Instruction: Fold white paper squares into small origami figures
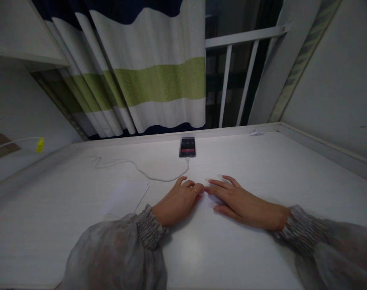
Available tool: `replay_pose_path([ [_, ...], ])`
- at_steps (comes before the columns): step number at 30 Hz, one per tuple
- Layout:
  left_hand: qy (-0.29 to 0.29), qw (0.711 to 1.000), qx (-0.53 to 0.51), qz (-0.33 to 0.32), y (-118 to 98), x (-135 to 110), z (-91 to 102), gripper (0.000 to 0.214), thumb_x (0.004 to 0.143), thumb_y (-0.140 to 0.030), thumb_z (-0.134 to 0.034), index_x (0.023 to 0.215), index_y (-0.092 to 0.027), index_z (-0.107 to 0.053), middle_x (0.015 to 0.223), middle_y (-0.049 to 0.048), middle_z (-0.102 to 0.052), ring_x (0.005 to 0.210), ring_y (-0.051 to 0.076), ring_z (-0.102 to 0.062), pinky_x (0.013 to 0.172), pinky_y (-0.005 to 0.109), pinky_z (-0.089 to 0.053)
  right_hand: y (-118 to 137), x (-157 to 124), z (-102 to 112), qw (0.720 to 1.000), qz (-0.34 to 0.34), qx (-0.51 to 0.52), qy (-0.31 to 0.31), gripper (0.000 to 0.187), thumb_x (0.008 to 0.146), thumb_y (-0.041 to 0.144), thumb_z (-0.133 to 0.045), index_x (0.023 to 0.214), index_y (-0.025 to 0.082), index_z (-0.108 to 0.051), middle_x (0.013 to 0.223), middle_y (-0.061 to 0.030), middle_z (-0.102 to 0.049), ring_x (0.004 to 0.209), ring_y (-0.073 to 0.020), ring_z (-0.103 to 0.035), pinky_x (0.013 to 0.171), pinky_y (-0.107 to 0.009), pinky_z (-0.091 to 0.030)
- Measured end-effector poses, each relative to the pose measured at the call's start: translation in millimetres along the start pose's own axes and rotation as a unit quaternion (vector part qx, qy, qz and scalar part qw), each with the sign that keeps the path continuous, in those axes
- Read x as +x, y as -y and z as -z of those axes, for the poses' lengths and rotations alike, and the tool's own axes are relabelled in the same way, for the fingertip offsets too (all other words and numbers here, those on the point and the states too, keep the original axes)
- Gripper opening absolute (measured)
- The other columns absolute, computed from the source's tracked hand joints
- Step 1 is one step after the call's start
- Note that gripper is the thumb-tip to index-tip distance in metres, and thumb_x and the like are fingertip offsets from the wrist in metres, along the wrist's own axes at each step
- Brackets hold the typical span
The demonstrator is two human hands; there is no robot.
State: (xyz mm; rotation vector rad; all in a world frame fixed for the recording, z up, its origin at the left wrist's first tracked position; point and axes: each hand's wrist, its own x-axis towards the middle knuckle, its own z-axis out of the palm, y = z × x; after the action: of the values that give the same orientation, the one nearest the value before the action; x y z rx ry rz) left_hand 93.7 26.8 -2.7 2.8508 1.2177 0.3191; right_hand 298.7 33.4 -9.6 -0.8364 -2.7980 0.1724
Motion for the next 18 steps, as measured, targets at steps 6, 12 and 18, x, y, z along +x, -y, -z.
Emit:
replay_pose_path([
  [6,0.003,1.000,0.026,0.009,0.7,0.2,-0.6,0.023,0.090,-0.019,-0.029,0.098,-0.015,-0.050,0.090,0.0043,-0.062,0.088,0.018,-0.053,0.096,0.048,-0.025,-4.0,0.5,0.9,1.000,0.004,-0.020,0.003,0.042,0.088,0.036,-0.039,0.125,0.016,-0.041,0.124,-0.0110,-0.052,0.123,-0.0245,-0.036,0.101,-0.054,-0.017],
  [12,-0.006,0.999,0.031,0.025,2.9,0.1,-5.6,0.025,0.090,-0.022,-0.028,0.096,-0.015,-0.052,0.087,0.0037,-0.063,0.085,0.018,-0.053,0.095,0.047,-0.025,-17.5,-5.6,3.3,1.000,0.003,0.020,0.022,0.041,0.088,0.036,-0.039,0.126,0.020,-0.041,0.124,-0.0086,-0.052,0.120,-0.0234,-0.040,0.101,-0.051,-0.019],
  [18,-0.009,0.998,-0.007,0.057,3.1,0.0,-4.6,0.029,0.091,-0.027,-0.027,0.095,-0.014,-0.052,0.092,0.0048,-0.062,0.086,0.018,-0.053,0.096,0.047,-0.024,-33.2,-17.6,9.2,0.997,-0.023,0.072,0.034,0.042,0.088,0.039,-0.038,0.127,0.023,-0.042,0.124,-0.0074,-0.052,0.119,-0.0225,-0.040,0.102,-0.050,-0.018],
])
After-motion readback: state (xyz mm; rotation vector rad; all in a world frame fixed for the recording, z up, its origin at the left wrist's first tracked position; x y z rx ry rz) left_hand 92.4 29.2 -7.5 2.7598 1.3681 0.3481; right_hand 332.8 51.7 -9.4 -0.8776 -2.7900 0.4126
